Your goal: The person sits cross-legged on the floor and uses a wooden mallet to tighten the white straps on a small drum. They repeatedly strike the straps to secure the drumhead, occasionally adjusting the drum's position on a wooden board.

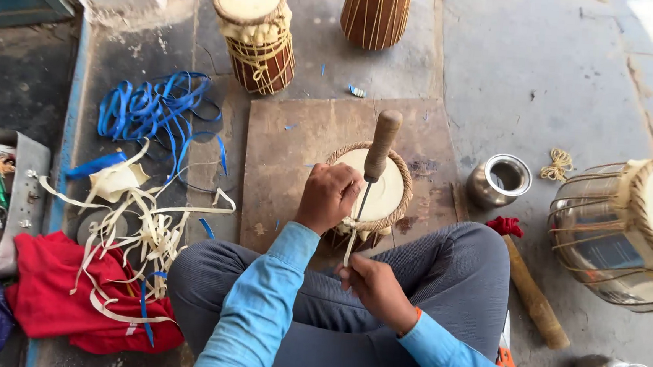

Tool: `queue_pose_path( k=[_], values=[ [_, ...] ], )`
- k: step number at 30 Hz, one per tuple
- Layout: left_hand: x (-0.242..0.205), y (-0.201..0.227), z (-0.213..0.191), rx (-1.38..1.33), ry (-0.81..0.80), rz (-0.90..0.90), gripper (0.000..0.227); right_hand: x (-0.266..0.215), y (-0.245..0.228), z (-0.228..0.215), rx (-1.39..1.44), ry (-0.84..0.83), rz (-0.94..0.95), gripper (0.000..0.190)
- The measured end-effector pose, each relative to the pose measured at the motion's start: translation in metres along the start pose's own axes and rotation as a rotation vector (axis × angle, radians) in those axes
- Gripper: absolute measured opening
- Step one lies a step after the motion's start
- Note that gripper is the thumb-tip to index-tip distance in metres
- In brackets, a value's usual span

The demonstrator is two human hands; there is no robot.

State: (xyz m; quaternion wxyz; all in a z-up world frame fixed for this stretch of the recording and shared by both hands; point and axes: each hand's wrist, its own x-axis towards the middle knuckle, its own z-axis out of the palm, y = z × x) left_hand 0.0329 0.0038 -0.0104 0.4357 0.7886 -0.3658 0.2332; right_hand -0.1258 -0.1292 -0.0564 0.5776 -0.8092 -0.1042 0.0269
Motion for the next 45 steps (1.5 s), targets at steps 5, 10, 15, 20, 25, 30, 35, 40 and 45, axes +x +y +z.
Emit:
queue_pose_path(
  k=[5,10,15,20,25,30,35,40,45],
  values=[
    [-0.045,0.026,-0.007,0.136,0.326,-0.246,0.012,-0.016,0.012,-0.005,0.33,0.005,0.339,0.018],
    [-0.112,0.055,0.016,-0.465,-0.113,-0.626,0.018,-0.022,0.046,0.004,0.762,-0.068,0.537,0.017],
    [-0.124,0.037,0.022,-0.922,-0.056,-0.733,0.022,-0.022,0.056,-0.004,1.13,-0.08,0.512,0.013],
    [-0.115,0.029,0.011,-1.172,-0.149,-0.897,0.03,-0.009,0.033,-0.029,0.807,-0.032,0.505,0.011],
    [-0.113,0.028,0.015,-0.813,-0.25,-0.878,0.026,0.004,-0.008,-0.043,-0.24,0.115,-0.017,0.013],
    [-0.121,0.019,0.016,-1.029,-0.229,-0.971,0.02,0.016,-0.039,-0.045,-0.345,0.167,-0.139,0.021],
    [-0.129,0.015,0.016,-0.887,-0.034,-1.086,0.013,0.043,-0.08,-0.069,-0.419,0.521,-0.222,0.018],
    [-0.126,0.011,0.018,-0.793,-0.015,-1.095,0.008,0.118,-0.118,-0.085,-0.067,0.517,-0.475,0.058],
    [-0.129,0.01,0.016,-0.642,-0.065,-0.961,0.009,0.165,-0.105,-0.064,0.321,0.348,-0.287,0.033]
  ],
)
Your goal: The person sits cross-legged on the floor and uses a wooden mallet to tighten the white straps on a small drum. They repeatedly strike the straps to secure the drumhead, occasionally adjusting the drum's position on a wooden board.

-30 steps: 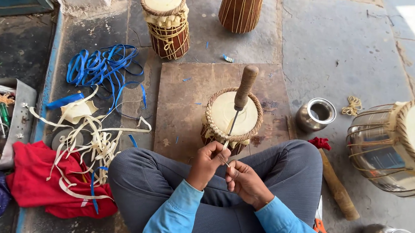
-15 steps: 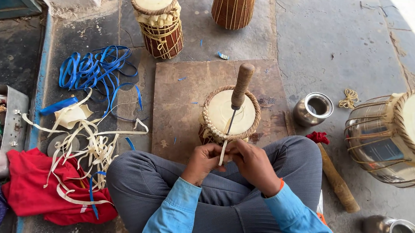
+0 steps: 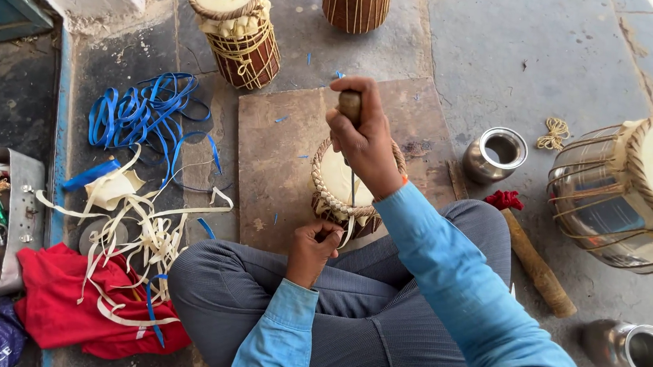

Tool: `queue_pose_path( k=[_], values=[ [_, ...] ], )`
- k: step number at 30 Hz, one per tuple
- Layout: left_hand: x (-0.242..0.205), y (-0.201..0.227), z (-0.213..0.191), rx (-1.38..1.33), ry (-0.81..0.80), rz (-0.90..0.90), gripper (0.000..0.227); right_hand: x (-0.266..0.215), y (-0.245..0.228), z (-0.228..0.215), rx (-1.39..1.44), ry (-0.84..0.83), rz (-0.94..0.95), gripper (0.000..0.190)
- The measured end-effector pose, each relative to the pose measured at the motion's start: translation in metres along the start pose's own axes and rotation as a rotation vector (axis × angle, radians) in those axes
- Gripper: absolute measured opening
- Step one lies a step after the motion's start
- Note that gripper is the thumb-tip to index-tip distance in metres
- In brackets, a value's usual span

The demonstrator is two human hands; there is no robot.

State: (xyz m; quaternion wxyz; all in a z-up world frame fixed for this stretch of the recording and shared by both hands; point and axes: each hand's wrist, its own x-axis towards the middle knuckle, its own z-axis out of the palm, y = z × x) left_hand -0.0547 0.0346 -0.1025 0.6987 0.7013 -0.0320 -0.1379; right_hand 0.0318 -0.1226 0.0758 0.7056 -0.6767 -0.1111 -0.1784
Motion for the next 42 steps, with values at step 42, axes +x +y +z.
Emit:
queue_pose_path(
  k=[42],
  values=[
    [0.012,0.051,0.007,0.951,0.087,1.045,0.046,-0.045,0.037,0.013,-0.305,0.273,-0.266,0.051]
  ],
)
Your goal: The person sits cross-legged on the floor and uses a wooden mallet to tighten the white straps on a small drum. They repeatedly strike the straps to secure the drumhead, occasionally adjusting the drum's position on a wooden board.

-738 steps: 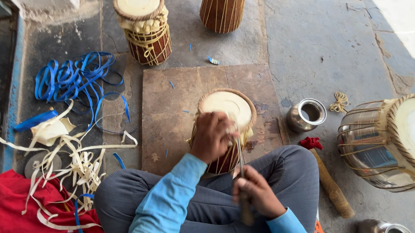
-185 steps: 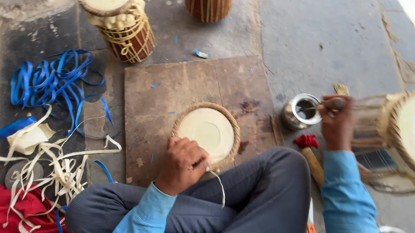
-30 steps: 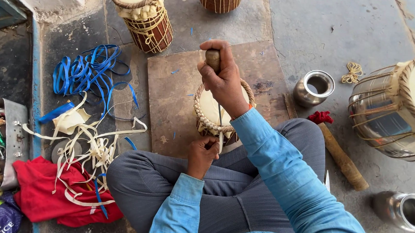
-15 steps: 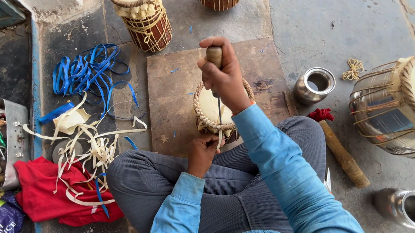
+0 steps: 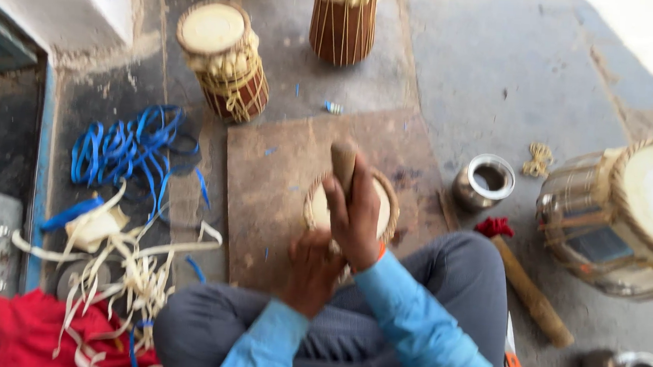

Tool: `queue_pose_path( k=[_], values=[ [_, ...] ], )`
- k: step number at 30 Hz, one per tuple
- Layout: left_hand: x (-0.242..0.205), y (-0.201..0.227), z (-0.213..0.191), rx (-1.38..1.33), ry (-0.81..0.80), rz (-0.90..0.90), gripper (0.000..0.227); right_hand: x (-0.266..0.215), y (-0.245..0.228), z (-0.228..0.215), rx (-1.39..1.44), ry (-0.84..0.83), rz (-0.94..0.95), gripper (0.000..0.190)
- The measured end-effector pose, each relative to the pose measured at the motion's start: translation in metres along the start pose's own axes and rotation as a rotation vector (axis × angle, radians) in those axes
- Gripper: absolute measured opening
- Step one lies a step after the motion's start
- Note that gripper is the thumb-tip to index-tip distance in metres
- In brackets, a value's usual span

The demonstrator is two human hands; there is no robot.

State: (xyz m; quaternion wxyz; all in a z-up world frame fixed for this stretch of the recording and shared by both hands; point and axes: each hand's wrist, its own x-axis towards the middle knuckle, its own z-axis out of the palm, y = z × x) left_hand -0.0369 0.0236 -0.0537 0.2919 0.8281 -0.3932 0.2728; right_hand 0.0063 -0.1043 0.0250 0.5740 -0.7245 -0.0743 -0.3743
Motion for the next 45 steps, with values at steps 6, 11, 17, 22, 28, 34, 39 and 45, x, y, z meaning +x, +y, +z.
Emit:
queue_pose_path(
  k=[6,11,17,22,28,34,39,45],
  values=[
    [-0.012,0.0,0.016,-0.065,0.014,0.0,0.05,0.044,0.011,-0.026,0.846,-0.211,0.344,0.052],
    [-0.017,0.0,0.015,-0.046,0.037,0.043,0.051,0.128,-0.072,-0.12,0.373,0.081,-0.074,0.053],
    [0.004,-0.001,0.014,-0.021,0.016,-0.013,0.057,0.082,-0.097,-0.141,-0.043,-1.515,-0.077,0.037],
    [0.003,0.0,0.015,-0.148,0.132,-0.048,0.055,-0.104,-0.005,-0.113,-0.408,-1.48,0.031,0.04],
    [0.009,0.0,0.015,-0.083,0.1,-0.09,0.049,-0.164,0.034,-0.122,-0.406,-1.514,0.172,0.039],
    [0.006,0.0,0.011,-0.118,0.072,-0.088,0.044,-0.093,-0.008,-0.123,-0.306,-1.211,-0.046,0.03],
    [0.007,0.001,0.008,-0.137,0.049,-0.113,0.038,-0.037,-0.034,-0.109,-0.498,-0.532,0.15,0.015],
    [0.004,-0.003,0.01,-0.173,0.033,-0.119,0.035,-0.032,0.0,-0.083,-0.522,-0.461,-0.105,0.014]
  ],
)
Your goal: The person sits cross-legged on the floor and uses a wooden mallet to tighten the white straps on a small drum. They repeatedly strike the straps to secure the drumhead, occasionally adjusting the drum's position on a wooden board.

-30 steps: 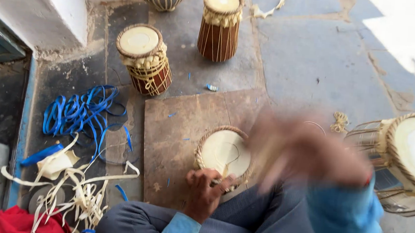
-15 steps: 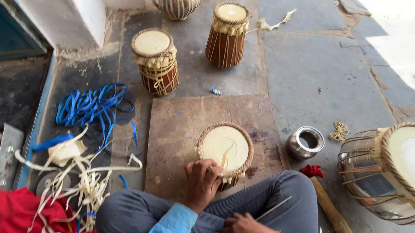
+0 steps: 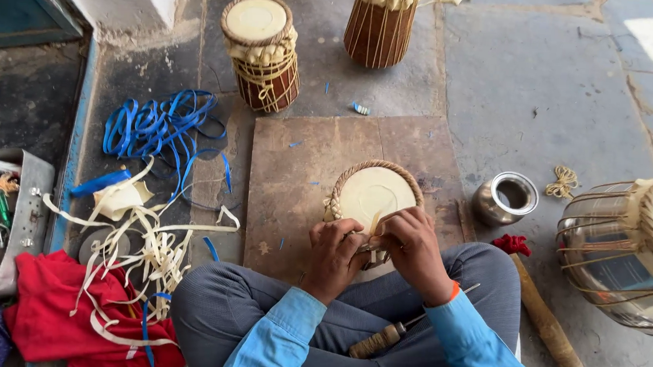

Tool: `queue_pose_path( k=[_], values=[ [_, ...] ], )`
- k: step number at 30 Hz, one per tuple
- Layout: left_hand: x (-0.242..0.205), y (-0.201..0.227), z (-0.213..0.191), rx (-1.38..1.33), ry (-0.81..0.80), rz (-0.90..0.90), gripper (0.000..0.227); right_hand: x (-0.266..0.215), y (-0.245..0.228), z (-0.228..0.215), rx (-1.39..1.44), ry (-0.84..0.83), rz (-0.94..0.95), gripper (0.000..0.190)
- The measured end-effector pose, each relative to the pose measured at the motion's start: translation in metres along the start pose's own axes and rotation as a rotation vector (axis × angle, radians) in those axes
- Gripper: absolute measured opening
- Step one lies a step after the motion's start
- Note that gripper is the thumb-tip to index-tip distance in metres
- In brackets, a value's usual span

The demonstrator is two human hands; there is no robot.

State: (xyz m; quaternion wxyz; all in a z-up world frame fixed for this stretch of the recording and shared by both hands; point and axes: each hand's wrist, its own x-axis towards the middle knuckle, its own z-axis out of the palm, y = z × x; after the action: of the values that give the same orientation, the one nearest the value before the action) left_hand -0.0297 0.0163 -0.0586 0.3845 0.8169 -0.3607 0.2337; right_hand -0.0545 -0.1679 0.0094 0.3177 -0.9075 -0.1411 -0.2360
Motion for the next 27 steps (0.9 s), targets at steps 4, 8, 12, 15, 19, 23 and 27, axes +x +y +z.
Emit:
queue_pose_path(
  k=[4,8,12,15,19,23,27],
  values=[
    [-0.002,-0.003,0.0,0.02,-0.005,0.016,0.032,-0.017,0.022,0.018,0.627,0.139,0.247,0.011],
    [0.002,0.001,-0.006,0.004,-0.042,0.027,0.033,-0.013,0.031,0.006,1.039,0.042,0.394,0.012],
    [0.012,0.009,-0.015,0.014,-0.048,-0.008,0.027,0.003,0.02,-0.025,0.571,-0.262,0.273,0.018],
    [0.029,0.005,-0.027,0.022,-0.1,-0.006,0.032,0.01,0.004,-0.026,0.192,-0.216,-0.121,0.018],
    [0.033,0.005,-0.028,0.041,-0.18,-0.029,0.037,0.003,-0.004,-0.009,0.107,-0.018,-0.123,0.005],
    [0.022,0.006,-0.018,0.017,-0.164,-0.049,0.041,-0.006,-0.001,0.016,0.08,0.146,0.04,0.008],
    [0.009,0.006,-0.006,0.035,-0.131,-0.071,0.043,-0.014,0.0,0.026,0.027,0.224,0.102,0.01]
  ],
)
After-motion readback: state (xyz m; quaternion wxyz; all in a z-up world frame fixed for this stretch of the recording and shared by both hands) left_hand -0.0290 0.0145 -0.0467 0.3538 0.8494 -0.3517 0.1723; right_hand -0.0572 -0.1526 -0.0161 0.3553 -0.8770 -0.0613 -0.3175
